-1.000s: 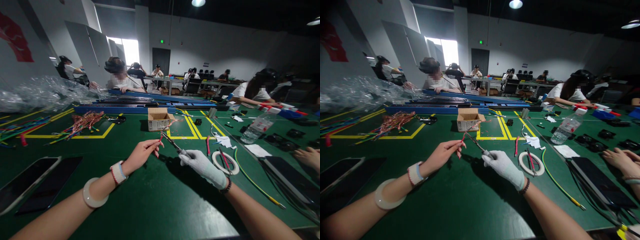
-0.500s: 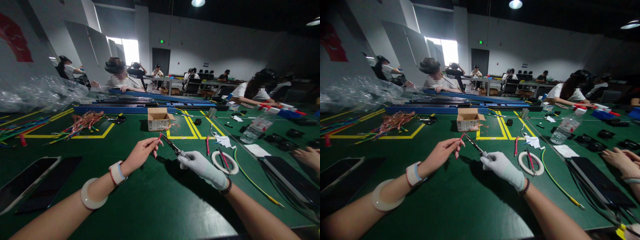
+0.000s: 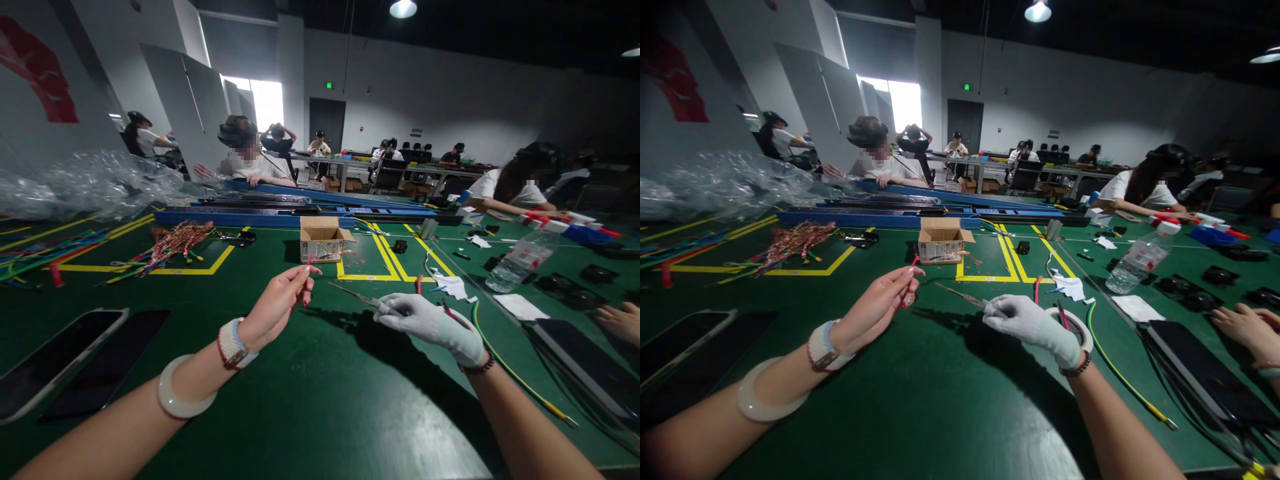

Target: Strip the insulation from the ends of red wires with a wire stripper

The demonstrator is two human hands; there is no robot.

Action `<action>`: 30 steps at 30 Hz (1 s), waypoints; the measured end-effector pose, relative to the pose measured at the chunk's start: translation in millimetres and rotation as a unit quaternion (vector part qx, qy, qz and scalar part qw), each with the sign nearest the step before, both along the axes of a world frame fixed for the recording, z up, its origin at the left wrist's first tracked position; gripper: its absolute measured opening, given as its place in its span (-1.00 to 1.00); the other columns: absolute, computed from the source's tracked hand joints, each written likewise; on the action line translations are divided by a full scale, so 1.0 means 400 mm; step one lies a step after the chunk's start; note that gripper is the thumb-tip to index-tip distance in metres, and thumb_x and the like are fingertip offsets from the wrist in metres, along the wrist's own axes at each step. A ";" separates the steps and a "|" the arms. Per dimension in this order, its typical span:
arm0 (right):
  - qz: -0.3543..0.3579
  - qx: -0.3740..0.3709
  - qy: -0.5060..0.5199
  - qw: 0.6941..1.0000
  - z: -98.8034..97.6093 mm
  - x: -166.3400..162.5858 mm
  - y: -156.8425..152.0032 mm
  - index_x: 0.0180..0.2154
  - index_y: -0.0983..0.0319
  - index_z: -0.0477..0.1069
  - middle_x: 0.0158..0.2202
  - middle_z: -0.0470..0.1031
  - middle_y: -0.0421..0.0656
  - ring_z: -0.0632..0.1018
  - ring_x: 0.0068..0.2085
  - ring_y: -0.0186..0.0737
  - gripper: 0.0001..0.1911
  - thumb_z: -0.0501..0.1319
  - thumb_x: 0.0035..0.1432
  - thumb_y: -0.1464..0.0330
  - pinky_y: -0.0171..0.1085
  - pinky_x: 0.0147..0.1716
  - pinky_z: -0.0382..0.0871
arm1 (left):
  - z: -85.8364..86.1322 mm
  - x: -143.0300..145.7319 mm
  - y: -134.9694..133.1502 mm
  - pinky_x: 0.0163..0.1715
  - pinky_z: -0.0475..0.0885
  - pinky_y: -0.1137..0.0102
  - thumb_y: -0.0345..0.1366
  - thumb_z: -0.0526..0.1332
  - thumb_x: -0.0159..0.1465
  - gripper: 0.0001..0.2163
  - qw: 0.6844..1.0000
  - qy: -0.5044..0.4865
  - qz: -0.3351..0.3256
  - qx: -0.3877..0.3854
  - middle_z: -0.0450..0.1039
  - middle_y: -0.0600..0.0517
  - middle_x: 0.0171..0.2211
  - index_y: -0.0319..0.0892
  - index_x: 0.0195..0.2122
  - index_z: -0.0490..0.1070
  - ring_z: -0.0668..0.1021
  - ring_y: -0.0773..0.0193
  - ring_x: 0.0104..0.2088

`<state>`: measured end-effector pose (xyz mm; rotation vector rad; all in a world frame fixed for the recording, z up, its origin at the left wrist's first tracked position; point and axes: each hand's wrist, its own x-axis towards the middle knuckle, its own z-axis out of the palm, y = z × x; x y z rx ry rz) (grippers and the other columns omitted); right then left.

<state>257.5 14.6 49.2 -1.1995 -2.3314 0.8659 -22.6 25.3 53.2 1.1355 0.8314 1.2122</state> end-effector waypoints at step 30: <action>-0.118 0.288 -0.013 0.950 -0.010 -0.038 -0.021 -0.38 0.20 0.48 -0.15 0.44 -0.07 0.48 -0.16 -0.19 -0.81 0.21 0.19 0.23 -0.23 -0.17 0.40 | -0.008 0.015 -0.014 -0.44 0.37 0.44 -0.16 0.19 0.24 -0.75 0.988 0.146 -0.024 0.032 0.35 0.10 -0.47 -0.24 -0.22 0.50 0.44 0.37 -0.52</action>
